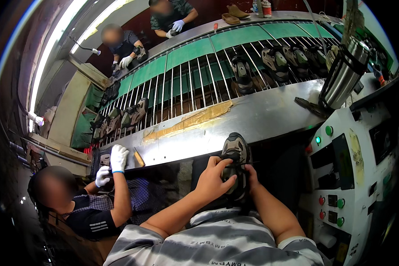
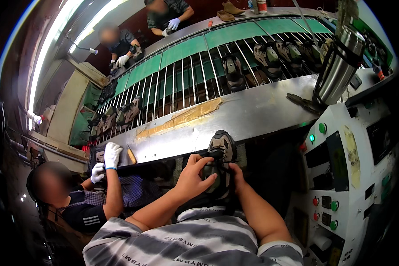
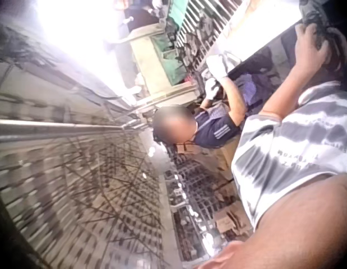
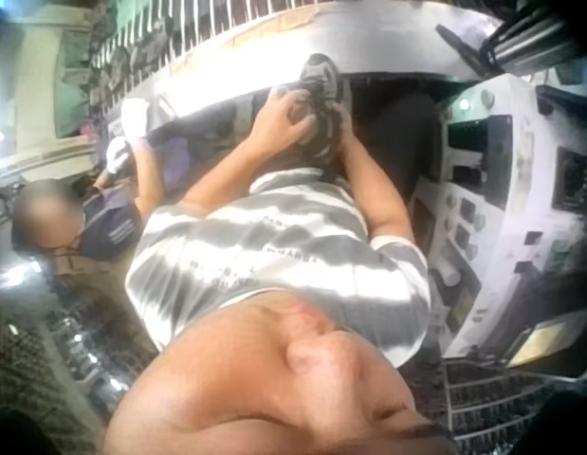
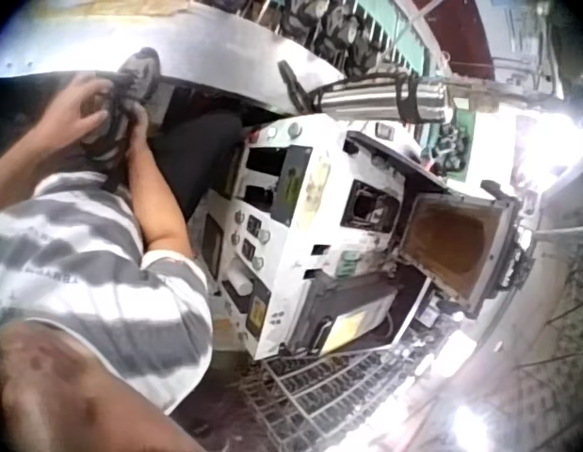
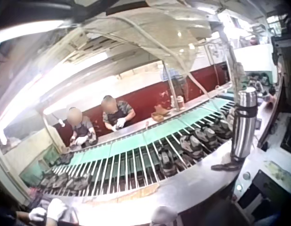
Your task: The person picks up shoes from a conveyor belt, places them into a lasting machine to press the soles, and then returns them to the conveyor belt.
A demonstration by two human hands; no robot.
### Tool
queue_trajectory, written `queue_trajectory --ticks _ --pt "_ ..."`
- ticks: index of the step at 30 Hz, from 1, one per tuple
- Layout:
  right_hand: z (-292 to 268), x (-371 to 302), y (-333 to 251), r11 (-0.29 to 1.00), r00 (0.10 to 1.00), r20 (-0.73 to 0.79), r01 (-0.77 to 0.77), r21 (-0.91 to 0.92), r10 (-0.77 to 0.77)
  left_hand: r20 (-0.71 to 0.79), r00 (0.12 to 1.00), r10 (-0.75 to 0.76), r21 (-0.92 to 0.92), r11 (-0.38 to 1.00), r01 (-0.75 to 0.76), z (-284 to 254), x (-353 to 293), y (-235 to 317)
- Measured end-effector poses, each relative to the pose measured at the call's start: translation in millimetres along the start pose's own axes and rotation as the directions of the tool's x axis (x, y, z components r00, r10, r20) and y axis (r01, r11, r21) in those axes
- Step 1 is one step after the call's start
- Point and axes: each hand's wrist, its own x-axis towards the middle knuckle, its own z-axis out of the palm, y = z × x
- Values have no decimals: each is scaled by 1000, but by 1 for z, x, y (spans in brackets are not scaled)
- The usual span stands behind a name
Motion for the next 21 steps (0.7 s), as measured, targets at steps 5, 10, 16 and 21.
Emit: queue_trajectory --ticks 5,10,16,21 --pt "-8 1 2 991 994 -109 -3 -130 -11 -59 990 129 216 970 -114 11 -3 -12" --pt "-7 3 1 988 985 -163 -84 -131 62 -75 996 49 165 986 -36 12 -6 -25" --pt "-3 2 1 985 982 -166 -112 -130 90 -90 995 41 -139 989 -53 0 -14 -50" --pt "-13 9 1 990 994 -75 -89 -107 81 121 974 -192 -599 769 226 -11 -5 -78"
